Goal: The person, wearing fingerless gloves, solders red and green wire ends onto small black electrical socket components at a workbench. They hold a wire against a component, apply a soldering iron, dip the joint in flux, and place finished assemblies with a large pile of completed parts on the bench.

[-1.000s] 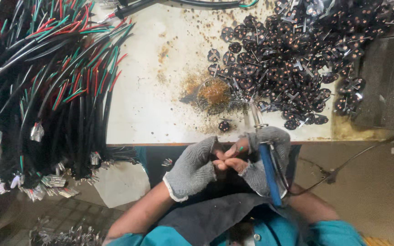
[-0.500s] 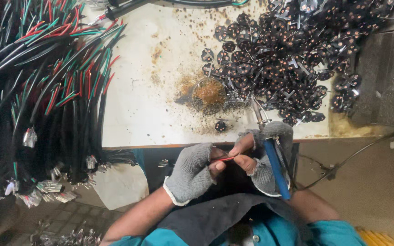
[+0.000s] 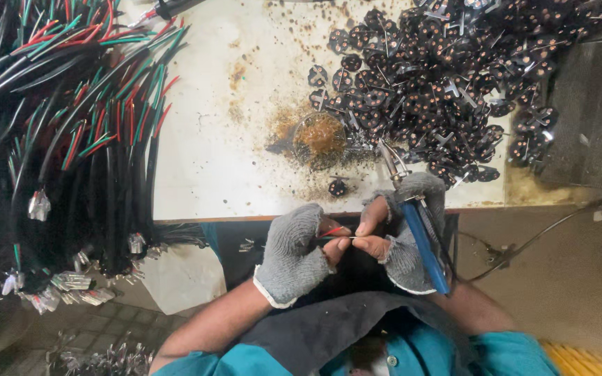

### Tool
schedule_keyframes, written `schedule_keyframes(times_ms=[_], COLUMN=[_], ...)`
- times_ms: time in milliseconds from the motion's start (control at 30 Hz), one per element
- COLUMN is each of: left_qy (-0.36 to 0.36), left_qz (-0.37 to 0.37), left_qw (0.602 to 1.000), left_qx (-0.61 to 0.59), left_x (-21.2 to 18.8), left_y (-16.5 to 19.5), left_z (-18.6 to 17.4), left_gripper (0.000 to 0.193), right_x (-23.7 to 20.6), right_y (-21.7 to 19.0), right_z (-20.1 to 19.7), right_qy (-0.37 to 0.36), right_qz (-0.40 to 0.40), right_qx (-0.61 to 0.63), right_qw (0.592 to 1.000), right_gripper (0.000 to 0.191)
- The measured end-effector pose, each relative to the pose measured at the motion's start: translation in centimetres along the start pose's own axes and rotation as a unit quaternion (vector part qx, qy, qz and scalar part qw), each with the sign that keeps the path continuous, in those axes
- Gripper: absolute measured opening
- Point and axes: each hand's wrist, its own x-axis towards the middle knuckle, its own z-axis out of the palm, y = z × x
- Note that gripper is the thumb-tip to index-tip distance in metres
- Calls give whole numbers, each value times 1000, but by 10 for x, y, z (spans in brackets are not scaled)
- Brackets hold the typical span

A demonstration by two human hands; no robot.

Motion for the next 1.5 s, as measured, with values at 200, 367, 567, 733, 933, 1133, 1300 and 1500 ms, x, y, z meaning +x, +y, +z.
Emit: schedule_keyframes(times_ms=[200, 367, 567, 733, 933, 1133, 1300, 1500], left_qy=[85, 85, 83, 88, 120, 155, 138, 137], left_qz=[20, 13, 50, 46, 60, -24, -12, -10], left_qw=[994, 995, 994, 994, 982, 970, 968, 956], left_qx=[67, 40, 42, 55, 134, 187, 210, 260], left_x=[-7, -8, -4, -5, 9, 58, 69, 68], left_y=[-3, -8, -11, -11, 2, -3, 0, 0], left_z=[-3, -2, -2, -1, -21, -65, -66, -61], left_gripper=[15, 13, 15, 18, 17, 16, 16, 17], right_x=[1, 12, 16, 17, 17, 48, 44, 50], right_y=[-10, -20, -27, -30, -41, -15, -6, -14], right_z=[5, 10, 14, 18, 17, 22, 17, 8], right_qy=[39, -23, 13, 28, 55, 169, 145, 86], right_qz=[-7, -56, -19, -35, -43, -187, -245, -341], right_qx=[-82, -127, -139, -188, -177, -243, -466, -402], right_qw=[996, 990, 990, 981, 982, 937, 838, 845], right_gripper=[23, 33, 21, 18, 11, 15, 25, 34])
